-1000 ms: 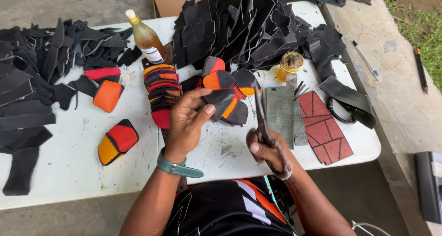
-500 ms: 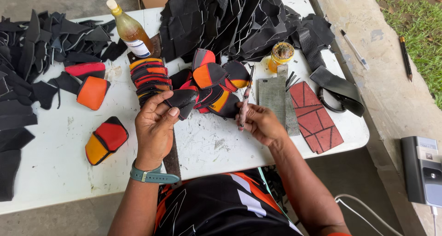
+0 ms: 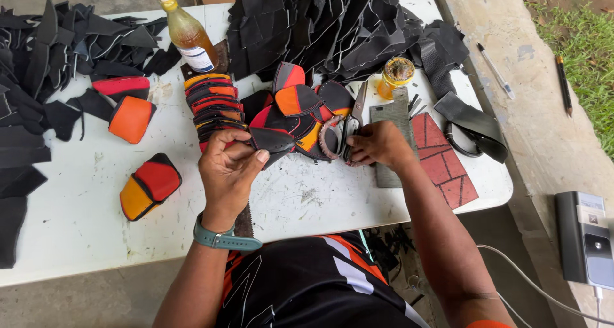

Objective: The person assembles footwear by cutting a strip of fabric with shears and attaching it to a red and orange shoe-like object. The person handles multiple similar objects and fabric pieces on a white table.

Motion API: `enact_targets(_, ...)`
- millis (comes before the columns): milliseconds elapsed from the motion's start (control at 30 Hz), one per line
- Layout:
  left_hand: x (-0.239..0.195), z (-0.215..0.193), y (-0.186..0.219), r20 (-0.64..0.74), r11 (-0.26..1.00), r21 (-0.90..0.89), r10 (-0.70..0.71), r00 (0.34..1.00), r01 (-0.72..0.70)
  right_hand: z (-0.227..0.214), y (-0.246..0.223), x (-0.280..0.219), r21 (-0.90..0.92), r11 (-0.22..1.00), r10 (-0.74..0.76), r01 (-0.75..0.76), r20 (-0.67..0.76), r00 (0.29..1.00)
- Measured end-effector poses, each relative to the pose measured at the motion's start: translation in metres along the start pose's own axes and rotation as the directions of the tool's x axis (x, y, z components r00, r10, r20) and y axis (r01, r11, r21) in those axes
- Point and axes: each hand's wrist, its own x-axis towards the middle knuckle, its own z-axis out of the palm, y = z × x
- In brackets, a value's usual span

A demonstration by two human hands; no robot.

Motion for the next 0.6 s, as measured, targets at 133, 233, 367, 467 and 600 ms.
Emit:
enact_targets(133,-0.003,0.001,-0.004,-0.009,0.999,0.022,0.041,0.999,-0.041,0.004,-0.019,-0.015,-0.474,0.88,-0.087,-0.027,-0.215,0.973)
enact_targets(233,-0.003,0.001,-0.003,0.002,0.999,-0.005,0.05,0.999,-0.05,0.028,-0.02,-0.03,-0.257,0.875,-0.469,0.411,-0.233,0.852)
enact_targets(367,-0.008,0.019,-0.003,0.044,0.996,-0.046,-0.077,0.996,0.078,0.068,-0.009,-0.054,0.334,0.75,-0.636,0.571,0.124,0.762)
enact_targets(467,-0.004,0.027,0.005,0.08,0.991,0.0,-0.136,0.988,0.136,0.095,-0.013,-0.058,0.474,0.723,-0.644,0.502,0.198,0.739)
enact_targets(600,-0.002,0.038,0.004,0.118,0.995,-0.014,-0.093,0.989,0.095,0.1,-0.012,-0.062,0.104,0.583,-0.812,0.806,0.046,0.582)
